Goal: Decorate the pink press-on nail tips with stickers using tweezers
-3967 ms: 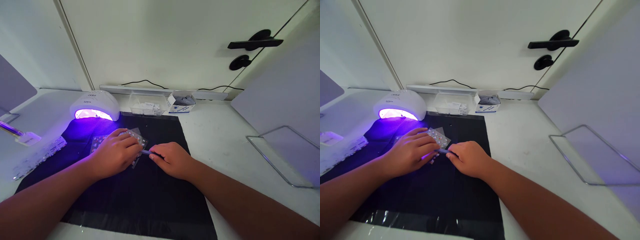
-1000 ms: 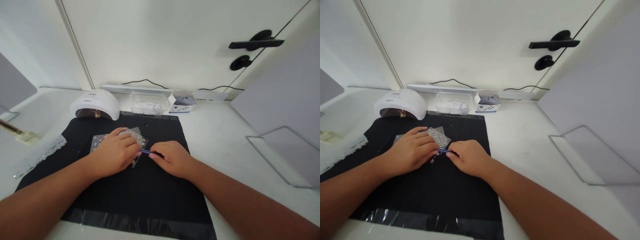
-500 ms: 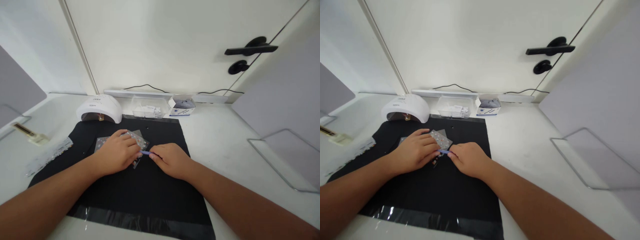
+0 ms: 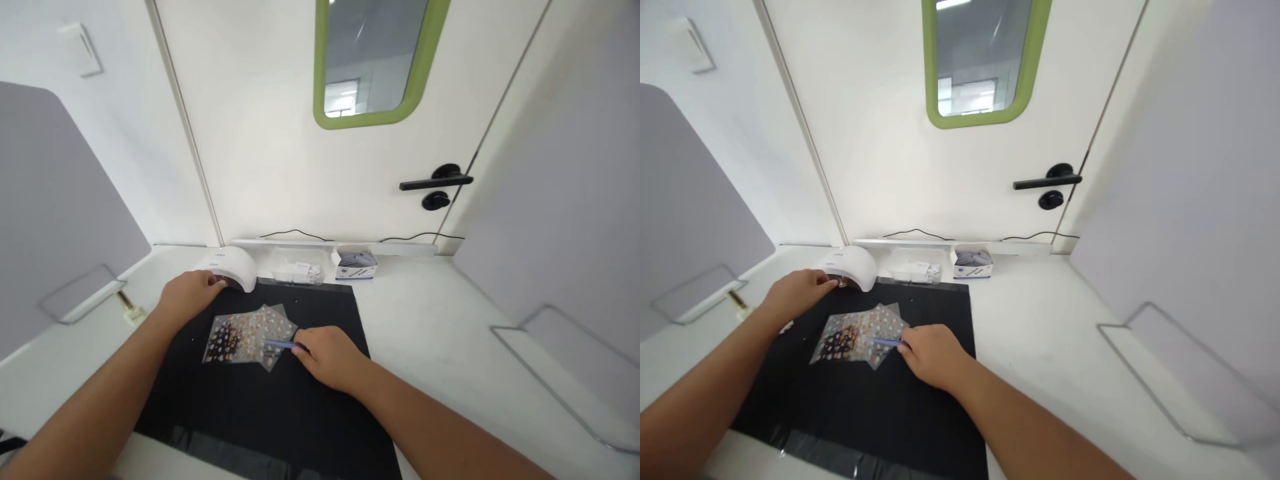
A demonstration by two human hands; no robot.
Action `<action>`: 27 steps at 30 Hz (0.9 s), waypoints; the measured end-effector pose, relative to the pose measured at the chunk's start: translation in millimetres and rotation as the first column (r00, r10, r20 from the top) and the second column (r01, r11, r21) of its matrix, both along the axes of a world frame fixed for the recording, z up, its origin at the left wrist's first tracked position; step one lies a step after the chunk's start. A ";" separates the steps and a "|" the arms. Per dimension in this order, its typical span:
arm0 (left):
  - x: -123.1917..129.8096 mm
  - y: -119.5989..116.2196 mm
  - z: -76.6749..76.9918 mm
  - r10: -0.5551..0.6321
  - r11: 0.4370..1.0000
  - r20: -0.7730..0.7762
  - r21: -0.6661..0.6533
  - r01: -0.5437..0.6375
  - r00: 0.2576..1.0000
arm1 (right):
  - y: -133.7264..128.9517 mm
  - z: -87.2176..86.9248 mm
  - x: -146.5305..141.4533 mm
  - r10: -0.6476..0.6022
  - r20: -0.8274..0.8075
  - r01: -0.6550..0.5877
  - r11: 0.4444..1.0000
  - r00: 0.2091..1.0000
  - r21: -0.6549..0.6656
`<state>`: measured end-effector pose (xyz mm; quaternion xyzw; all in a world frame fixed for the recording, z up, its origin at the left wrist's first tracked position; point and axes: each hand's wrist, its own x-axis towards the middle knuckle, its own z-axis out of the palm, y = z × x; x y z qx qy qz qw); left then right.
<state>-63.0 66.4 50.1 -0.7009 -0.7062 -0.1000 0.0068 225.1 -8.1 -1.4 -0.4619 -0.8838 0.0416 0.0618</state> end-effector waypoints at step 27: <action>-3.5 53.3 -70.0 0.229 0.970 0.039 -0.095 -0.224 0.973 | 5.0 -4.5 -4.6 0.043 -0.057 -0.044 0.999 0.997 -0.010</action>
